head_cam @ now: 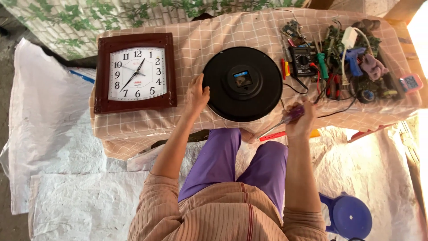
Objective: The person removes the back cover of a round wall clock, then uses a screwdriver to tighten screws on the back of the clock mechanism. The person also handles a square wall clock and a small purple component during the process.
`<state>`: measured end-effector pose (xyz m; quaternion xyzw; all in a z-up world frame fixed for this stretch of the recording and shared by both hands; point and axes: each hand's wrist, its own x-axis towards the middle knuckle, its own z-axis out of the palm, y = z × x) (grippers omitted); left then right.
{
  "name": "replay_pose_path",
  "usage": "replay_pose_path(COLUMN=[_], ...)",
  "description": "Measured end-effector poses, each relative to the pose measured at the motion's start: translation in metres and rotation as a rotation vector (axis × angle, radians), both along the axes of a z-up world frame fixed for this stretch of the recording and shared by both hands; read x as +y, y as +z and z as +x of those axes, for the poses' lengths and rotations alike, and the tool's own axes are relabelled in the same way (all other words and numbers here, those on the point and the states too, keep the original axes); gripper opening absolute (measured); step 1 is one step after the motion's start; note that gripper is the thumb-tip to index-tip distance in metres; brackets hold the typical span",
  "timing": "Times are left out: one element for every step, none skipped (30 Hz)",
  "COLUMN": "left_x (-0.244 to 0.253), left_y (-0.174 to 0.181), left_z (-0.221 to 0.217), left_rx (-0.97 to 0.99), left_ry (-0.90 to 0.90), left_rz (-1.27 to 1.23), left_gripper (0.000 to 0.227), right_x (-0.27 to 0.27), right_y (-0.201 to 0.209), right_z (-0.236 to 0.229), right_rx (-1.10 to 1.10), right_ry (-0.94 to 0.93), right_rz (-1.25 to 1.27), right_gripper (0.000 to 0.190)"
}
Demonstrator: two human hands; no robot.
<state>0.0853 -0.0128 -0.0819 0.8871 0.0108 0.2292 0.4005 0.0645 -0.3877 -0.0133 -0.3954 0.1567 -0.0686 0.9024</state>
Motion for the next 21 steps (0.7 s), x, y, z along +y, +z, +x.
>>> replay_pose_path(left_x=[-0.002, -0.004, -0.006, -0.02, -0.034, -0.048, -0.069, -0.09, -0.11, -0.123, -0.136, -0.149, -0.151, -0.153, -0.154, -0.156, -0.159, -0.161, -0.16, -0.159, -0.158], left_y=[-0.001, -0.003, -0.006, 0.01, 0.026, 0.043, 0.046, 0.05, 0.055, 0.063, 0.07, 0.077, 0.079, 0.081, 0.084, 0.082, 0.081, 0.08, 0.074, 0.067, 0.061], left_z=[0.004, 0.009, 0.012, 0.001, -0.009, -0.019, -0.038, -0.058, -0.075, -0.087, -0.101, -0.116, -0.123, -0.131, -0.136, -0.138, -0.139, -0.141, -0.139, -0.137, -0.135], left_rx=[0.004, -0.013, -0.027, -0.02, -0.081, -0.143, -0.135, -0.087, -0.043, -0.043, 0.101, 0.246, 0.246, 0.3, 0.351, 0.347, 0.347, 0.347, 0.34, 0.331, 0.319], left_ry=[-0.007, 0.004, 0.013, 0.005, 0.014, 0.023, 0.02, -0.037, -0.091, -0.092, -0.177, -0.262, -0.256, -0.308, -0.362, -0.358, -0.388, -0.417, -0.413, -0.394, -0.375], left_rz=[0.001, -0.008, -0.016, -0.015, -0.016, -0.018, -0.019, -0.2, -0.379, -0.379, -0.63, -0.881, -0.883, -0.888, -0.891, -0.891, -0.995, -1.098, -1.097, -1.096, -1.094], left_gripper=[0.058, 0.058, 0.058, 0.058, 0.054, 0.051, 0.051, 0.042, 0.034, 0.034, 0.041, 0.049, 0.049, 0.047, 0.046, 0.046, 0.046, 0.046, 0.046, 0.043, 0.04], right_x=[-0.003, -0.007, -0.01, -0.012, -0.014, -0.016, -0.018, -0.018, -0.018, -0.014, -0.011, -0.007, -0.006, -0.005, -0.003, 0.001, 0.005, 0.008, 0.01, 0.011, 0.013], right_y=[-0.009, -0.018, -0.028, -0.031, -0.034, -0.038, -0.038, -0.039, -0.038, -0.031, -0.025, -0.019, -0.018, -0.017, -0.015, -0.012, -0.009, -0.006, -0.01, -0.014, -0.018], right_z=[-0.001, -0.001, -0.003, -0.001, 0.002, 0.004, 0.004, 0.004, 0.007, 0.008, 0.007, 0.005, 0.006, 0.006, 0.008, 0.008, 0.007, 0.006, 0.008, 0.011, 0.014], right_rx=[0.004, 0.029, 0.057, 0.064, 0.075, 0.085, 0.092, 0.088, 0.077, 0.078, 0.068, 0.058, 0.06, 0.05, 0.036, 0.035, 0.018, 0.0, -0.002, -0.005, -0.01], right_ry=[-0.007, -0.018, -0.032, -0.041, -0.046, -0.051, -0.055, -0.068, -0.077, -0.078, -0.078, -0.079, -0.074, -0.071, -0.068, -0.062, -0.061, -0.06, -0.053, -0.047, -0.04], right_rz=[0.001, 0.077, 0.153, 0.154, 0.167, 0.18, 0.179, 0.197, 0.215, 0.214, 0.219, 0.224, 0.222, 0.23, 0.239, 0.239, 0.238, 0.237, 0.238, 0.238, 0.238], right_gripper=[0.018, 0.019, 0.019, 0.019, 0.02, 0.02, 0.02, 0.023, 0.027, 0.027, 0.026, 0.025, 0.025, 0.023, 0.021, 0.021, 0.02, 0.019, 0.019, 0.019, 0.018])
